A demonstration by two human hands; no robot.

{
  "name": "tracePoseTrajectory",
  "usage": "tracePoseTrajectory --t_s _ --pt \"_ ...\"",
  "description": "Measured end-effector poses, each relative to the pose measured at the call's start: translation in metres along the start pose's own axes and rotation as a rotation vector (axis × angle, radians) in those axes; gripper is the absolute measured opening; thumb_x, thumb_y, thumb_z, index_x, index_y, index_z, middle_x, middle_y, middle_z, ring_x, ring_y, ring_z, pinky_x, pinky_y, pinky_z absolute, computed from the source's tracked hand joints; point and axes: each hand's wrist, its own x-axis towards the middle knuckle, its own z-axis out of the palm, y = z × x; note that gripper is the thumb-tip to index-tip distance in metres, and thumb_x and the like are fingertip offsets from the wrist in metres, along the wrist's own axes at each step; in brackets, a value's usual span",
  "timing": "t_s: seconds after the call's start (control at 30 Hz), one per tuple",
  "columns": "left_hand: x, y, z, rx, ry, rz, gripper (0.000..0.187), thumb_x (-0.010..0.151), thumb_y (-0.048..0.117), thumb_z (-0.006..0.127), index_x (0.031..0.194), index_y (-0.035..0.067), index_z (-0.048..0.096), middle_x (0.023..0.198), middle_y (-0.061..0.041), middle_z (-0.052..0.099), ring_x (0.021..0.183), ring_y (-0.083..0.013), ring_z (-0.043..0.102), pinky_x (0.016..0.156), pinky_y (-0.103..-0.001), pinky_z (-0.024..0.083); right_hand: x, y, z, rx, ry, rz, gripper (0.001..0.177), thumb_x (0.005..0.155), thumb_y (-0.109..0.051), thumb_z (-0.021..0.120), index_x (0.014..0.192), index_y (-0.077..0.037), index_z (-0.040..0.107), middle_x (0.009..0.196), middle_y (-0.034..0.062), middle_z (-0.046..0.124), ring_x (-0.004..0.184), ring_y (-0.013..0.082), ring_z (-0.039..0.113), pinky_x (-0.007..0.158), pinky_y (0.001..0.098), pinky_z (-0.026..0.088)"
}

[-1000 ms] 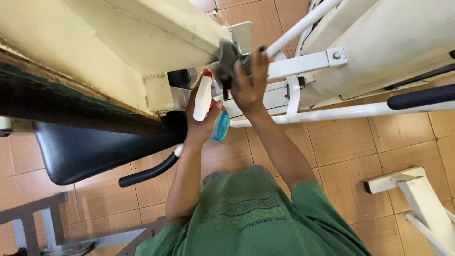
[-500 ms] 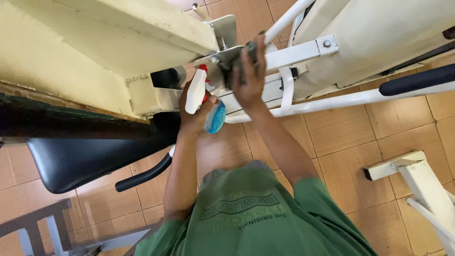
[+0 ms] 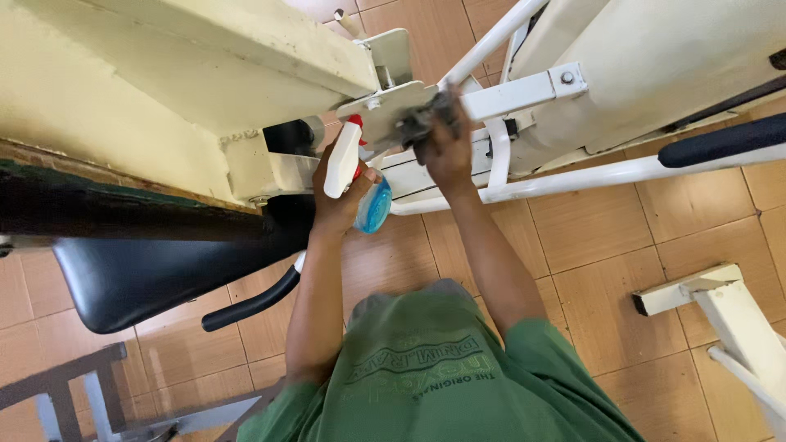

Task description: The person cleans a gym machine by spraying liquid from a bottle onto the leather seat and frame and then wiping the surfaces with a cloth.

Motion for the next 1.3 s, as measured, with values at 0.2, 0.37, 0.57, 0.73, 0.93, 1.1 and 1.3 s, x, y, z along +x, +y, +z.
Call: tracePoseTrajectory --t_s 0.2,0.37,0.57,0.73,0.93,1.1,1.3 --pt "-0.001 -0.001 0.001 0.025 0.015 -0.010 0.063 0.090 0.000 0.074 0.146 -0.005 0.047 0.087 -0.015 0.066 0.074 -0.0231 0.072 0.073 -0.039 0.061 0.030 -0.015 0.004 -0.046 0.302 0.092 0.029 0.094 -0.011 0.072 0.119 0.004 0.069 0.129 0.0332 0.061 0.123 0.0526 0.060 0.106 0.0620 0.047" --pt "0.001 0.035 0.016 0.113 0.052 -0.197 0.067 0.087 0.015 0.077 0.146 0.004 0.048 0.084 -0.009 0.065 0.077 -0.0211 0.072 0.076 -0.036 0.061 0.037 -0.044 0.015 0.514 0.060 0.488 0.043 0.104 -0.010 0.073 0.143 -0.009 0.056 0.144 0.0123 0.045 0.134 0.0330 0.045 0.119 0.0497 0.037" --pt "0.008 0.024 0.011 0.087 -0.018 -0.002 0.062 0.091 0.003 0.075 0.145 -0.007 0.047 0.079 -0.017 0.068 0.076 -0.0249 0.074 0.072 -0.039 0.060 -0.023 -0.029 0.039 -0.084 0.154 0.092 0.016 0.098 0.000 0.066 0.114 0.005 0.069 0.151 0.0415 0.037 0.138 0.0578 0.041 0.114 0.0637 0.036" --pt "0.006 0.019 0.013 0.083 -0.022 0.008 0.068 0.090 0.004 0.077 0.149 -0.008 0.044 0.078 -0.017 0.068 0.077 -0.0257 0.075 0.075 -0.038 0.061 -0.062 -0.030 0.046 -0.161 0.075 0.038 0.019 0.095 0.000 0.068 0.114 0.000 0.063 0.153 0.0456 0.031 0.140 0.0668 0.028 0.114 0.0727 0.030" --pt "0.008 0.031 0.015 0.197 -0.043 -0.021 0.069 0.090 -0.001 0.077 0.150 -0.007 0.043 0.082 -0.017 0.069 0.082 -0.0287 0.076 0.076 -0.040 0.060 -0.092 -0.019 0.014 -0.145 -0.182 -0.118 0.007 0.083 -0.014 0.086 0.086 -0.016 0.080 0.139 0.0065 0.068 0.136 0.0352 0.057 0.118 0.0522 0.040" --pt "0.005 0.040 0.020 0.242 0.006 -0.076 0.063 0.088 -0.002 0.076 0.146 -0.004 0.050 0.079 -0.013 0.067 0.078 -0.0222 0.072 0.078 -0.036 0.059 -0.091 0.037 -0.024 -0.369 -0.087 0.015 0.029 0.087 -0.004 0.084 0.115 0.004 0.078 0.138 0.0292 0.062 0.127 0.0456 0.059 0.105 0.0525 0.051" --pt "-0.026 -0.023 0.017 0.259 0.106 -0.098 0.086 0.091 0.001 0.074 0.164 0.008 0.027 0.108 -0.019 0.070 0.083 -0.0211 0.072 0.078 -0.038 0.062 0.013 -0.004 -0.035 -0.004 0.108 0.243 0.030 0.097 -0.008 0.066 0.125 0.002 0.070 0.147 0.0332 0.047 0.135 0.0510 0.052 0.109 0.0568 0.050"
